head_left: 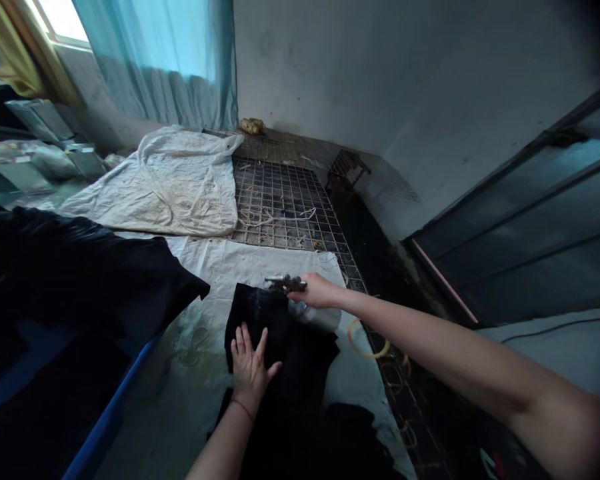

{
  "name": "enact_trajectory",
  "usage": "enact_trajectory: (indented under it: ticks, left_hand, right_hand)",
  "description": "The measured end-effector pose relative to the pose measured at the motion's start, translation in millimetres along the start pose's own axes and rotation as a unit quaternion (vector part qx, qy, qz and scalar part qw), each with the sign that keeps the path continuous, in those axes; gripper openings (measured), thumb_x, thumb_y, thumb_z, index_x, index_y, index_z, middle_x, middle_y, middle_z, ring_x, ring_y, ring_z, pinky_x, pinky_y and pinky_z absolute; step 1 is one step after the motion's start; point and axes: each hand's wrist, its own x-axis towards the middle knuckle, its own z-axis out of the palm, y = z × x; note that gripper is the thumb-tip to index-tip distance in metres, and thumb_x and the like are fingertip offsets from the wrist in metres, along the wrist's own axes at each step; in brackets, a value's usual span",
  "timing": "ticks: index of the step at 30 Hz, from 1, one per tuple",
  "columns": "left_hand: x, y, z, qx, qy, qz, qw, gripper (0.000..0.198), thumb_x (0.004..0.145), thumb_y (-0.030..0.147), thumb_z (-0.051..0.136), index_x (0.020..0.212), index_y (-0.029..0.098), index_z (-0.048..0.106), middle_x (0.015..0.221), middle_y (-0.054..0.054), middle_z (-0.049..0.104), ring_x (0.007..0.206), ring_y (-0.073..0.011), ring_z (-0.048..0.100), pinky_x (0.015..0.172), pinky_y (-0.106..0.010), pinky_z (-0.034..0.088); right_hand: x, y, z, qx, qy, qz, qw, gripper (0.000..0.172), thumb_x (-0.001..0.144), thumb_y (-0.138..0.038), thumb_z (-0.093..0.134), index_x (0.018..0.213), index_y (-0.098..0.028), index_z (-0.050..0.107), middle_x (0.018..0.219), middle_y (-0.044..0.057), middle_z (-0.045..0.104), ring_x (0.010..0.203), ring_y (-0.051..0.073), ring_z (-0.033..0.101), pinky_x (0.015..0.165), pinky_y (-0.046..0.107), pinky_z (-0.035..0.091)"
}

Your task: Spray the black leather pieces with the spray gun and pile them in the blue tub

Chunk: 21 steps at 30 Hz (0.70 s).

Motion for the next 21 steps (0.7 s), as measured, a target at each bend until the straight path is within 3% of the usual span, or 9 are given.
enact_trajectory:
  ticks: [3,10,21]
  left_hand:
    - [0,-1,2.0,-0.004,0.01,0.002,1.0,0.086,0.067,0.063,0.067,0.142,0.032,0.038,0.158,-0.015,0.012,0.141,-0.0423,0.015,0.108,-0.057,0.023]
    - [0,-1,1.1,-0.003,0.008,0.0,1.0,0.086,0.067,0.062,0.067,0.142,0.032,0.038,0.157,-0.015,0.015,0.141,-0.0424,0.017,0.108,-0.058,0.023]
    - [1,1,-0.3,0.016,0.0,0.001,1.0,0.083,0.069,0.058,0.068,0.142,0.031,0.039,0.157,-0.015,0.013,0.14,-0.043,0.016,0.107,-0.058,0.023]
  right_hand:
    - [8,-2,-4,-0.029,-0.021,0.005,0.999,0.014,0.075,-0.028,0.066,0.069,-0.016,0.069,0.059,0.0,0.063,0.062,0.015,0.057,0.055,0.021,0.037]
    - [10,1,-7,-0.036,-0.007,0.017,0.999,0.015,0.077,-0.029,0.064,0.071,-0.016,0.071,0.063,0.002,0.066,0.064,0.017,0.059,0.058,0.023,0.039]
    - [12,-2,-3,-0.06,-0.004,-0.024,0.998,0.014,0.078,-0.029,0.065,0.075,-0.017,0.071,0.068,0.004,0.068,0.068,0.017,0.062,0.055,0.021,0.036]
